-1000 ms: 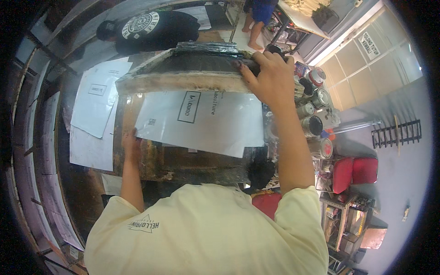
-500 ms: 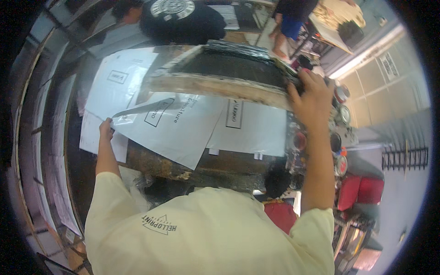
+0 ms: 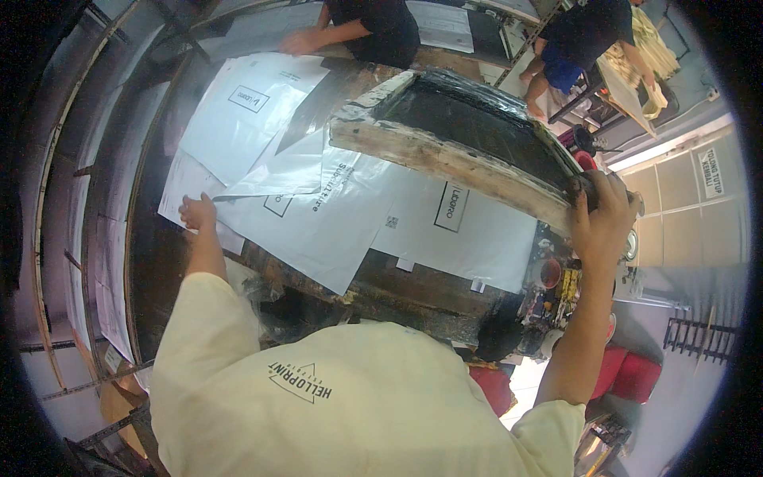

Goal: The person performs screen printing on white packaging materials by hand, applying black ink through a screen frame onto each item, removing the printed items, and wiping the screen with a cloth.

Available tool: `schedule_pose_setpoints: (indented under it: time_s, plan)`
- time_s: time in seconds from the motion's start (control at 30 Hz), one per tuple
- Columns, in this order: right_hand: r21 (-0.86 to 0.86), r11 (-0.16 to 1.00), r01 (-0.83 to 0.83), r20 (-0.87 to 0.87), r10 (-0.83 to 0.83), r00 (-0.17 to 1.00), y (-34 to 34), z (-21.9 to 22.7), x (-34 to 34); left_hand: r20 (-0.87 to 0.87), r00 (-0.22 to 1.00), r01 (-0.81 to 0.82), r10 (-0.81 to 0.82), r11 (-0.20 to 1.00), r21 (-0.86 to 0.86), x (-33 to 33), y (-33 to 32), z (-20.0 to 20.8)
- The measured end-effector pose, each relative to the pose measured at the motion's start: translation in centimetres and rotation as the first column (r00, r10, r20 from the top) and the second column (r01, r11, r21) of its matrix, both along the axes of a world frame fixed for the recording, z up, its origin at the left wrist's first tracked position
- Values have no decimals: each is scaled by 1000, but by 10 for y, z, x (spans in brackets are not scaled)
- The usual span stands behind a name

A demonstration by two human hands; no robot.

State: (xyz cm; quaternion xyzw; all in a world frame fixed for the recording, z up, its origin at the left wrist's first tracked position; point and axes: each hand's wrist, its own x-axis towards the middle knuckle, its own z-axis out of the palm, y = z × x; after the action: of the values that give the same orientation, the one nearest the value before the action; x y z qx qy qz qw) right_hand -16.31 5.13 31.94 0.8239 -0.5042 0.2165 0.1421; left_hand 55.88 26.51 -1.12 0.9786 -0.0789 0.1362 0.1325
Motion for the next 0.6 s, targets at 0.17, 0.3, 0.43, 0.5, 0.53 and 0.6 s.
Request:
schedule_pose_setpoints:
  time_s: [0.17,0.3,0.43,0.5,0.53,0.6]
  plan:
    - [-13,1000,-24,13,24,1000,2,-1,2,48,554,811,-831,525,-257,-130,2,18]
    - [-44,998,-35,7,35,999,-1,10,13,-60,147,857,-987,157,-491,-259,4,15]
    - [12,1000,13,97,-14,995,-4,12,9,-398,-3,713,-917,277,-644,-367,-29,105]
    - [-84,996,-6,51,10,999,-6,11,15,-377,-19,467,-926,325,-822,-386,-51,116]
    - [-141,989,-43,56,52,997,-7,7,15,-310,1,222,-951,302,-927,-381,-66,117]
    - [-107,994,0,39,4,999,2,2,13,-122,-71,15,-990,122,-992,-372,-89,174]
